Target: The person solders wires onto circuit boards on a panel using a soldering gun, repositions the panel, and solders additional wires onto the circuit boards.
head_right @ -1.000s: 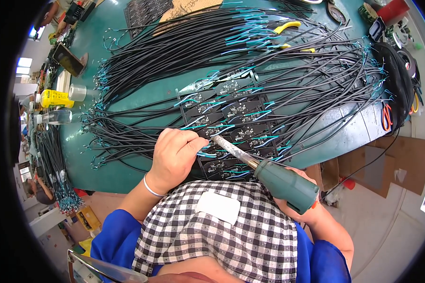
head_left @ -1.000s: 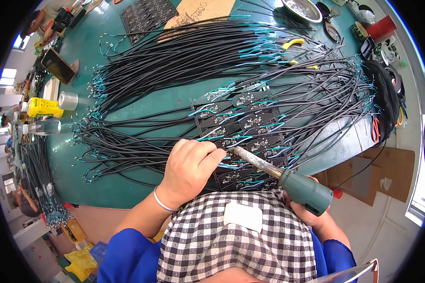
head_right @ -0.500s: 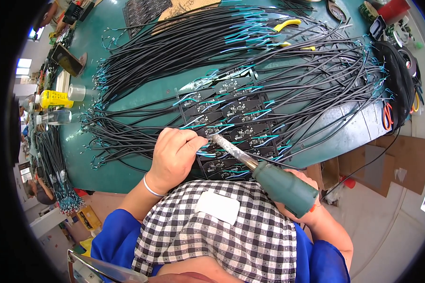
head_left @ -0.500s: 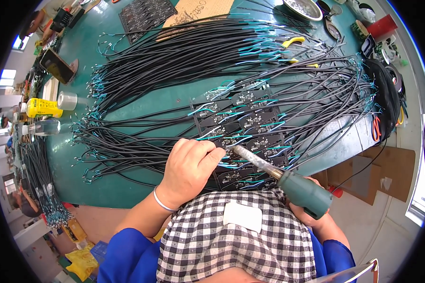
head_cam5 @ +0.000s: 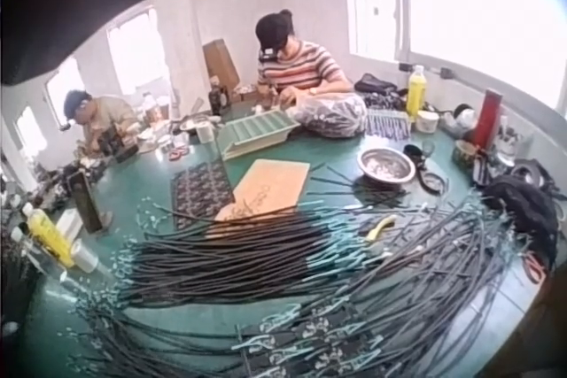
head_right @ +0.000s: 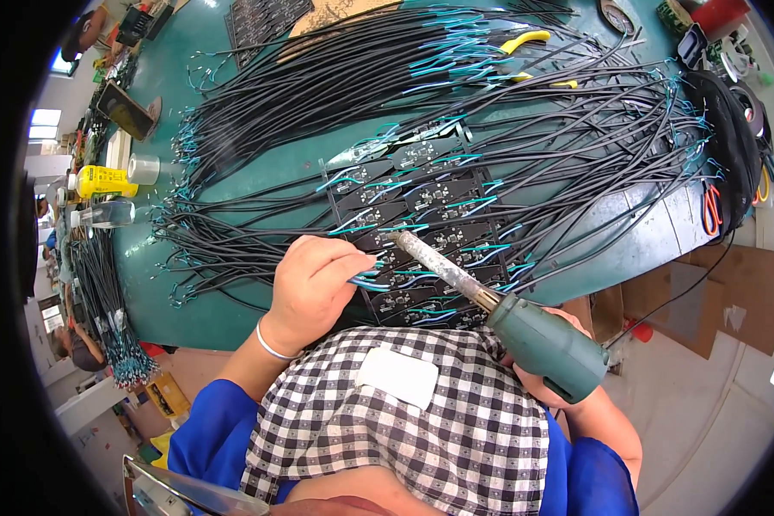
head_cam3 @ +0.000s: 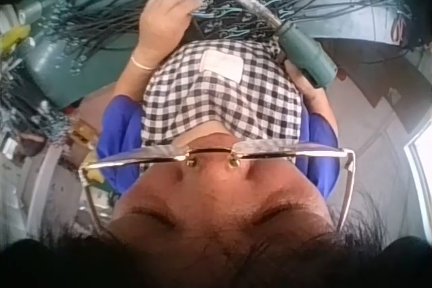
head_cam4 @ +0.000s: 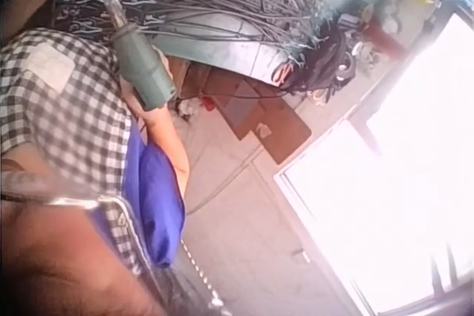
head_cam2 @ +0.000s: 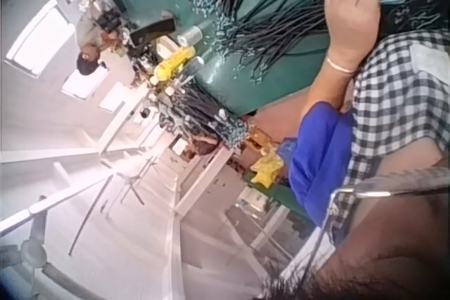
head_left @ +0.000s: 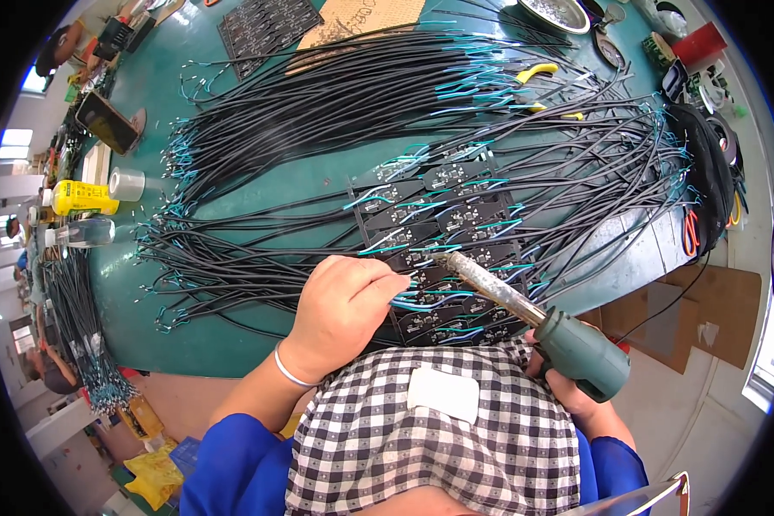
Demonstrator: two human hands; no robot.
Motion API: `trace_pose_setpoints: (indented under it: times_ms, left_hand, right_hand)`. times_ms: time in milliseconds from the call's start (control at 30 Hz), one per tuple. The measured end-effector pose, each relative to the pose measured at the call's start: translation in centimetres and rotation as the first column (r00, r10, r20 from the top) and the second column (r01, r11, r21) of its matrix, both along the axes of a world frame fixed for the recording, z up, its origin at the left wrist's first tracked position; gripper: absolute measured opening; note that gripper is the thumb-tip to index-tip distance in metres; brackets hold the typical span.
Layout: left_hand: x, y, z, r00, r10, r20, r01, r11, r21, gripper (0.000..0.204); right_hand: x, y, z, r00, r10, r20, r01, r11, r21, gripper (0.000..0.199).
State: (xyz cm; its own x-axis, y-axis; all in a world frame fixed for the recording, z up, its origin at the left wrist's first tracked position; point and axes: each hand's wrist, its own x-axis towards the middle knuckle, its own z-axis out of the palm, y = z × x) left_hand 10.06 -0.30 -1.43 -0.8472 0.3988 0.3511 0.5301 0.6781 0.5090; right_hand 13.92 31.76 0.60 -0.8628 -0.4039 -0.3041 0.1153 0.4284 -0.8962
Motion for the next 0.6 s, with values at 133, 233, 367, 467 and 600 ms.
trace_pose_setpoints:
  times_ms: [133,233,367,467,600]
  left_hand:
    - [0.7,-0.6,1.1,1.000,0.020,-0.011,-0.020,0.998,0.060,0.028]
    - [0.8,-0.5,1.3,0.995,-0.015,-0.101,0.019,0.999,0.033,0.026]
    - [0.3,0.3,0.5,0.998,0.030,-0.059,-0.036,0.994,-0.102,0.022]
    - [0.1,0.4,0.1,0.989,-0.010,-0.146,-0.013,0.989,-0.150,0.022]
    - [0.6,0.4,0.1,0.984,-0.046,-0.171,0.019,0.988,-0.152,0.022]
  right_hand:
    - [0.2,0.1,-0.2,0.995,0.068,-0.072,-0.062,0.995,0.084,0.042]
    - [0.7,0.3,-0.2,0.998,-0.054,0.020,0.054,0.999,-0.003,0.037]
    - [1.0,0.5,-0.4,1.000,-0.010,-0.019,0.013,0.982,0.190,0.032]
    - [1.0,0.6,-0.3,0.998,0.034,-0.057,-0.016,0.959,0.282,0.031]
    - [1.0,0.5,0.2,0.999,0.025,0.045,-0.036,0.962,0.269,0.034]
